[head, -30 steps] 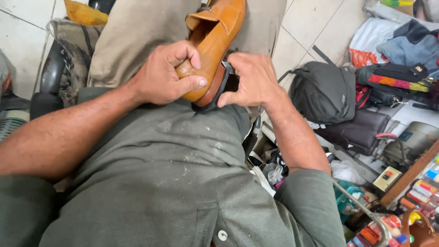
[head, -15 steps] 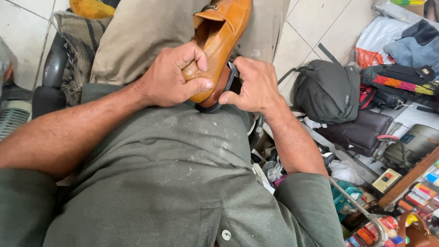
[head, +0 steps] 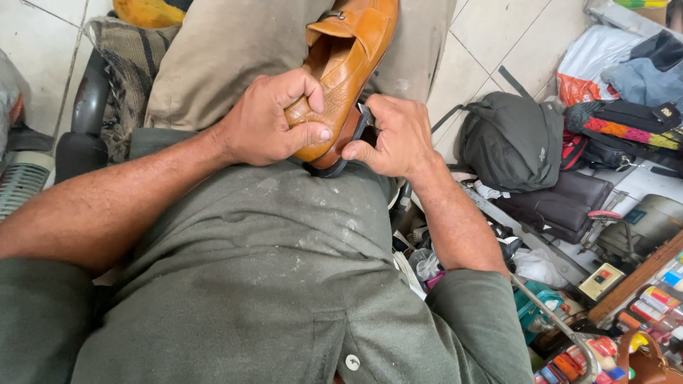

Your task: Sharpening a hand knife and using it to trim the excess leather from the edge of a shoe sole.

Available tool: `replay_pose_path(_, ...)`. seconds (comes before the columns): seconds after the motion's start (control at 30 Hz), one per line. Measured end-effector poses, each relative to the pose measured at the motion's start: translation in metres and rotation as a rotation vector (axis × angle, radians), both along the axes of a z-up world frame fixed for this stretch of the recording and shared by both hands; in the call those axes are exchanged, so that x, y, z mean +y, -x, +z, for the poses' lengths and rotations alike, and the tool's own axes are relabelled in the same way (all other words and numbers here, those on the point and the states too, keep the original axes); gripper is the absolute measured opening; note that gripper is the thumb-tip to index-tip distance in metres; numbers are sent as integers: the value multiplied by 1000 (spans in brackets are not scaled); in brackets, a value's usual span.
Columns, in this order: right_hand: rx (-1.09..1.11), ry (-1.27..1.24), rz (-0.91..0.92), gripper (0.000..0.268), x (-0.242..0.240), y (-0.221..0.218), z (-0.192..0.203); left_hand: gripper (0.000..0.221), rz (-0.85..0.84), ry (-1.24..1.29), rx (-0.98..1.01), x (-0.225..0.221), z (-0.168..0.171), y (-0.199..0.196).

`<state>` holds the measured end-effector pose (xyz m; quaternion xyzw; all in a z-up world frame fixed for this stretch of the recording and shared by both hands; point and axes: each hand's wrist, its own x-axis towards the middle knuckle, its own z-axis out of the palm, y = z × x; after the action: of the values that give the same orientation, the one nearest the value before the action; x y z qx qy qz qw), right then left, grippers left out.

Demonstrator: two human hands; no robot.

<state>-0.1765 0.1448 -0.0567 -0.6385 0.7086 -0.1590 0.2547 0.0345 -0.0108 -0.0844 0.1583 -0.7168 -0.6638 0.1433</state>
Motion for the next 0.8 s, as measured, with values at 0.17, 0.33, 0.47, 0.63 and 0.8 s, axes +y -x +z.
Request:
replay_pose_path(0.17,-15,17,2,77,1,-2,-1,29,-3,11,-8,0,-2,0)
replay_pose_path(0.33,-5,26,-7,77,4,-5,-1,28,-14,15,-7,0,-2,-1)
replay_pose_path(0.47,7,26,-8,76,4,-6,-1,27,-22,6,-3,-1,-3,-2)
replay_pose_path(0.63,9,11,-7,77,5,-7,-1,27,-27,-5,-11,-1,-3,-2)
replay_pose_path(0.8,19,29,-11,76,8,-8,-3,26,-29,-4,-15,-2,-2,-2)
